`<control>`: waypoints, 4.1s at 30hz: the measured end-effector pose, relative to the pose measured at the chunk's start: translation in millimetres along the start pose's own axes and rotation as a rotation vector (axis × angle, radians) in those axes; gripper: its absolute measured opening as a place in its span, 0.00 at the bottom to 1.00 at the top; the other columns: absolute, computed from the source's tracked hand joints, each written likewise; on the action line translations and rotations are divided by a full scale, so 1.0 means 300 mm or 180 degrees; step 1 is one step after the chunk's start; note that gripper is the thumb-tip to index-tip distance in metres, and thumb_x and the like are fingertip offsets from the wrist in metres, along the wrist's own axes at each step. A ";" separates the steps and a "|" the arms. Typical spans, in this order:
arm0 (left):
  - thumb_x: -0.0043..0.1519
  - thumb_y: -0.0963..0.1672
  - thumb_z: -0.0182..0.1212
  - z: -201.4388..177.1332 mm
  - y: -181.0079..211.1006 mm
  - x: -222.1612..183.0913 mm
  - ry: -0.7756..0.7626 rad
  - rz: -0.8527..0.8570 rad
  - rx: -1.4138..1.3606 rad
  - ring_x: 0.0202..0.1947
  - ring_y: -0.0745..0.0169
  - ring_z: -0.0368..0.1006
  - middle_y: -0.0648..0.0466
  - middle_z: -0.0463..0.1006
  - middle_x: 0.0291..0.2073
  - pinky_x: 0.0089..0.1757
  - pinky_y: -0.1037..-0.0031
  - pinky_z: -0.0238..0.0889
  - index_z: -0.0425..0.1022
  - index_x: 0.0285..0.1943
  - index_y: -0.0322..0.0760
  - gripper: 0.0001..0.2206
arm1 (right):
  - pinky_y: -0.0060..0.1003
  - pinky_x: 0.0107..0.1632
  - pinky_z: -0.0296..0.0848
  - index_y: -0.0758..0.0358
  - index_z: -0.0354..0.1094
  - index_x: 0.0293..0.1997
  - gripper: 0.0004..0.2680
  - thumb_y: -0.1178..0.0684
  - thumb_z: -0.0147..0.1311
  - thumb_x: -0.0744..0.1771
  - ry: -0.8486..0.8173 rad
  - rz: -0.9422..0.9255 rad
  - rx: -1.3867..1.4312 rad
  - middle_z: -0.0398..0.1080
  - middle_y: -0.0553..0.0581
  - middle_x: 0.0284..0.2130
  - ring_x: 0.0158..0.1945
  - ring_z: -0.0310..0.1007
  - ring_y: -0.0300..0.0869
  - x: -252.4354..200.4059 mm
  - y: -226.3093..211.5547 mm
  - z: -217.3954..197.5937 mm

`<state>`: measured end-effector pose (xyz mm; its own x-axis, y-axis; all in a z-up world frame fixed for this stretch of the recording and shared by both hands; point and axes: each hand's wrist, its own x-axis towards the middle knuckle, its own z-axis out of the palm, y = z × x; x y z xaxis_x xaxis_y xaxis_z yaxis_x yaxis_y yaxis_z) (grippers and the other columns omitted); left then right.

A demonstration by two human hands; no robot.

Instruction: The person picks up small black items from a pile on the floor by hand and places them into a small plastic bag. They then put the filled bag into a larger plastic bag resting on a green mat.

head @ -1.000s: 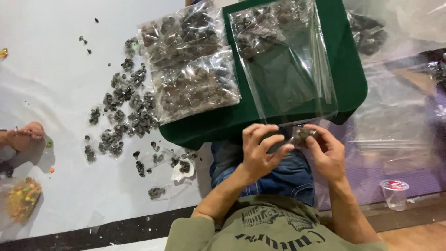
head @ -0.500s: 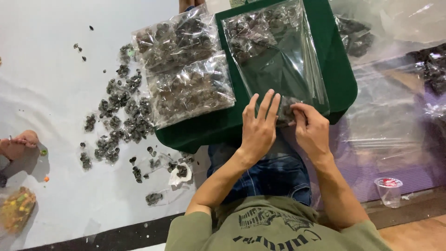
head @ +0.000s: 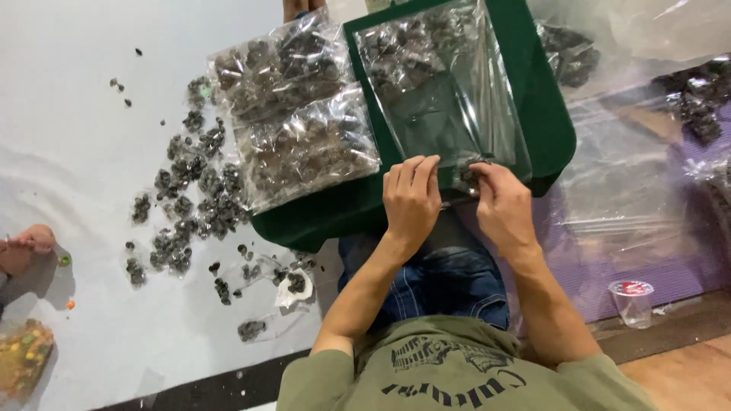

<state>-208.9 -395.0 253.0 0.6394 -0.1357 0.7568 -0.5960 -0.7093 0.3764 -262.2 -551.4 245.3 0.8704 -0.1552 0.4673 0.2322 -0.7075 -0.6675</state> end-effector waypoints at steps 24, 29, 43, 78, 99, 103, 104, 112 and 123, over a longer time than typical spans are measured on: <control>0.63 0.37 0.66 -0.020 0.041 0.005 -0.0121 -0.0287 -0.0343 0.43 0.58 0.66 0.54 0.74 0.45 0.47 0.68 0.59 0.77 0.53 0.38 0.11 | 0.52 0.46 0.71 0.66 0.61 0.55 0.23 0.73 0.37 0.56 0.1081 -0.0229 -0.0104 0.74 0.67 0.41 0.40 0.74 0.62 0.568 0.308 0.384; 0.63 0.37 0.65 -0.024 0.045 0.015 -0.0115 -0.0302 -0.0399 0.43 0.59 0.66 0.55 0.74 0.45 0.47 0.69 0.59 0.77 0.53 0.38 0.11 | 0.52 0.32 0.67 0.65 0.56 0.59 0.17 0.70 0.39 0.64 0.1190 -0.0549 0.0175 0.69 0.65 0.31 0.26 0.67 0.51 0.585 0.281 0.375; 0.63 0.37 0.66 -0.025 0.045 0.012 -0.0139 -0.0337 -0.0471 0.44 0.59 0.66 0.55 0.74 0.45 0.48 0.69 0.59 0.77 0.53 0.38 0.11 | 0.49 0.56 0.72 0.70 0.74 0.57 0.14 0.66 0.50 0.66 0.0627 -0.0460 -0.1373 0.57 0.74 0.61 0.55 0.60 0.62 0.562 0.258 0.421; 0.62 0.36 0.66 -0.017 0.027 0.006 0.0078 -0.0434 -0.0504 0.47 0.55 0.70 0.54 0.75 0.48 0.52 0.65 0.61 0.76 0.55 0.38 0.13 | 0.89 0.61 0.42 0.64 0.51 0.80 0.23 0.48 0.47 0.73 -0.1064 -0.0442 -0.1661 0.37 0.79 0.75 0.73 0.31 0.79 0.388 0.195 0.312; 0.70 0.45 0.54 -0.571 -0.831 -0.339 0.2157 -0.2245 0.0183 0.42 0.62 0.73 0.53 0.78 0.44 0.47 0.73 0.69 0.76 0.56 0.36 0.11 | 0.49 0.73 0.58 0.58 0.59 0.72 0.26 0.44 0.51 0.65 -0.4499 0.1160 0.1570 0.63 0.55 0.73 0.77 0.60 0.46 -0.097 -0.008 -0.286; 0.66 0.43 0.57 -0.488 -1.255 -0.511 0.1253 -0.2884 0.0878 0.43 0.59 0.76 0.55 0.84 0.44 0.45 0.71 0.71 0.79 0.54 0.40 0.11 | 0.52 0.73 0.58 0.57 0.56 0.74 0.28 0.44 0.53 0.64 -0.4479 0.1510 0.1600 0.62 0.55 0.74 0.77 0.59 0.46 -0.112 0.066 -0.233; 0.63 0.41 0.56 -0.470 -1.303 -0.520 0.1007 -0.2725 0.0816 0.40 0.56 0.78 0.53 0.85 0.42 0.43 0.70 0.72 0.81 0.50 0.37 0.11 | 0.52 0.73 0.57 0.58 0.55 0.74 0.28 0.47 0.53 0.64 -0.4440 0.1600 0.1634 0.61 0.55 0.74 0.78 0.57 0.45 -0.114 0.087 -0.225; 0.64 0.43 0.55 -0.305 -1.633 -0.475 -0.0262 -0.2697 0.1543 0.44 0.47 0.72 0.52 0.82 0.45 0.48 0.63 0.68 0.83 0.46 0.40 0.10 | 0.54 0.75 0.58 0.44 0.54 0.75 0.28 0.49 0.51 0.63 -0.4527 0.2242 0.0841 0.61 0.47 0.75 0.78 0.57 0.43 -0.140 0.229 -0.156; 0.61 0.43 0.62 -0.118 -1.815 -0.360 -0.2386 -0.2878 0.1917 0.78 0.40 0.34 0.61 0.45 0.79 0.69 0.37 0.37 0.47 0.80 0.61 0.38 | 0.48 0.79 0.54 0.39 0.54 0.75 0.28 0.45 0.52 0.63 -0.4762 0.2839 0.0419 0.59 0.41 0.76 0.79 0.55 0.38 -0.131 0.295 -0.093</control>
<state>29.1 30.3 -14.8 0.9236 0.3357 -0.1852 0.3638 -0.9198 0.1470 -288.0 -627.2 183.8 0.3385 0.3366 -0.8787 -0.5351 -0.6993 -0.4740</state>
